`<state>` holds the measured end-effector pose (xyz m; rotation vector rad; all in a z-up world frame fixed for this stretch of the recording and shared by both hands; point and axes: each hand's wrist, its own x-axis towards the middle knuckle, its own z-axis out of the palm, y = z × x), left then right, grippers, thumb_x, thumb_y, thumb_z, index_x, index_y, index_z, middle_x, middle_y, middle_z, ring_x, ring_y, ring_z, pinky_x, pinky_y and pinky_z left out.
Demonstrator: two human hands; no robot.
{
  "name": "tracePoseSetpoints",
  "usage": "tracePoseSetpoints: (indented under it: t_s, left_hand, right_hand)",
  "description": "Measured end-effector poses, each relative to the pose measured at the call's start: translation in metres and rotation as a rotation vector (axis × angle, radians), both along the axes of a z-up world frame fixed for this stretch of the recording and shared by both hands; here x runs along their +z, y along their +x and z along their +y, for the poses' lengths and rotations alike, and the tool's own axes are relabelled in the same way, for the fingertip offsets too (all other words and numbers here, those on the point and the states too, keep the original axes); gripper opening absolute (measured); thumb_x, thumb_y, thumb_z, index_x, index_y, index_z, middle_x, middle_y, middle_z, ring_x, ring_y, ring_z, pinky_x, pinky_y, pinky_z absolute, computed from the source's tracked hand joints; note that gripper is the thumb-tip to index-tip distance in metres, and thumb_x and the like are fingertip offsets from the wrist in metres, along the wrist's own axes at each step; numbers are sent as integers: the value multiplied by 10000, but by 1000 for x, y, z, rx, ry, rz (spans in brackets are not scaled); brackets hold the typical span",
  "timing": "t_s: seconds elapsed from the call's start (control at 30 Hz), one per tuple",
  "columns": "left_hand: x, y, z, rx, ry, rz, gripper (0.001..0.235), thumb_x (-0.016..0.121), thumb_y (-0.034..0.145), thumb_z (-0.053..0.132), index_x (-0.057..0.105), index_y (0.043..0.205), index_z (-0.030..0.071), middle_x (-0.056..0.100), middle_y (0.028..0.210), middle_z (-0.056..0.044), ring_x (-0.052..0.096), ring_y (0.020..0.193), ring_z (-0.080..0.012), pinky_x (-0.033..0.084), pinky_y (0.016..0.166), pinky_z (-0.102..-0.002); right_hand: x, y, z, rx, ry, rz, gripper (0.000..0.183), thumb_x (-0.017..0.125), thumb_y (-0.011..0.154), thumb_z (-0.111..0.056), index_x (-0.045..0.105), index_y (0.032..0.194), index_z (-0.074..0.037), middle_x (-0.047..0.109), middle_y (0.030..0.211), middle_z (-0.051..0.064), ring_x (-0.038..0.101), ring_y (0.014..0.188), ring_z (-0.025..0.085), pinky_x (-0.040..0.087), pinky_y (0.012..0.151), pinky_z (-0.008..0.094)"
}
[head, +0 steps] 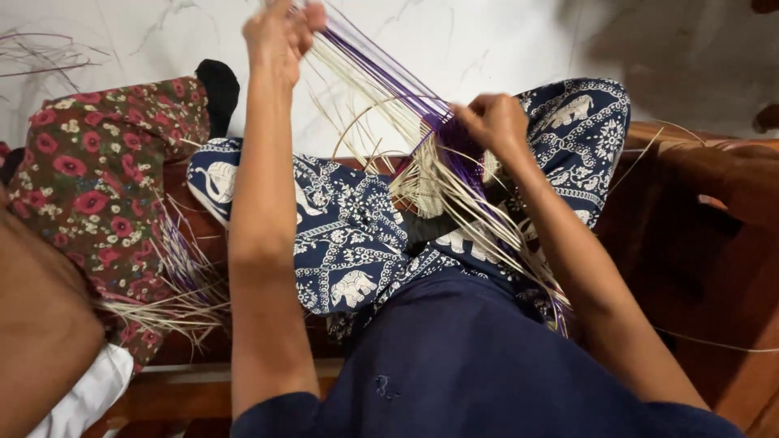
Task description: The person sits cross-legged on the floor and weaves a basket using natural fibers and purple strands. They interlace the strands through a circular frame, pulling and tightening the weave to build up the basket's structure.
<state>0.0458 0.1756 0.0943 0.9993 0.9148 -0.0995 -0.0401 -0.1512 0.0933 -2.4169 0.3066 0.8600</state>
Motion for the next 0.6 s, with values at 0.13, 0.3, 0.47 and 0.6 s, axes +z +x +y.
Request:
tracePoseSetpoints:
  t_s: [0.13, 0.3, 0.47, 0.6]
  left_hand:
    - [-6, -27, 4, -127, 235, -86, 812, 680, 887, 250, 235, 1546, 86, 813, 1012, -208, 795, 641, -202, 566, 485, -228]
    - [-41, -103, -35, -892, 645, -24, 180, 697, 909, 116, 779, 1057, 56, 790, 791, -37, 764, 814, -82, 625, 832, -289]
    - [-37, -136, -68, -1421, 721, -217, 229, 702, 943, 245, 767, 1105, 97, 772, 1085, -84, 703, 936, -176, 521, 919, -395]
    - [-65, -127, -69, -1280, 460, -87, 392, 772, 856, 382, 667, 1062, 66, 679, 1089, -79, 675, 970, -216, 557, 808, -337]
  right_hand:
    - [-11, 21, -4, 342, 134, -372, 132, 693, 1008, -159, 774, 989, -57, 659, 822, 84, 524, 704, 213, 419, 521, 295]
    - [-5, 31, -12, 480, 163, -145, 147, 684, 995, -155, 745, 1057, -37, 675, 881, 93, 548, 910, 269, 483, 769, 382]
    - [-11, 26, -45, 575, 220, -194, 170, 659, 985, -139, 729, 1128, -79, 662, 1046, 157, 557, 1003, 299, 496, 847, 419]
    - [8, 6, -41, 662, 26, -242, 805, 783, 779, -334, 440, 1489, -172, 468, 1349, 206, 419, 1218, 330, 378, 1063, 501]
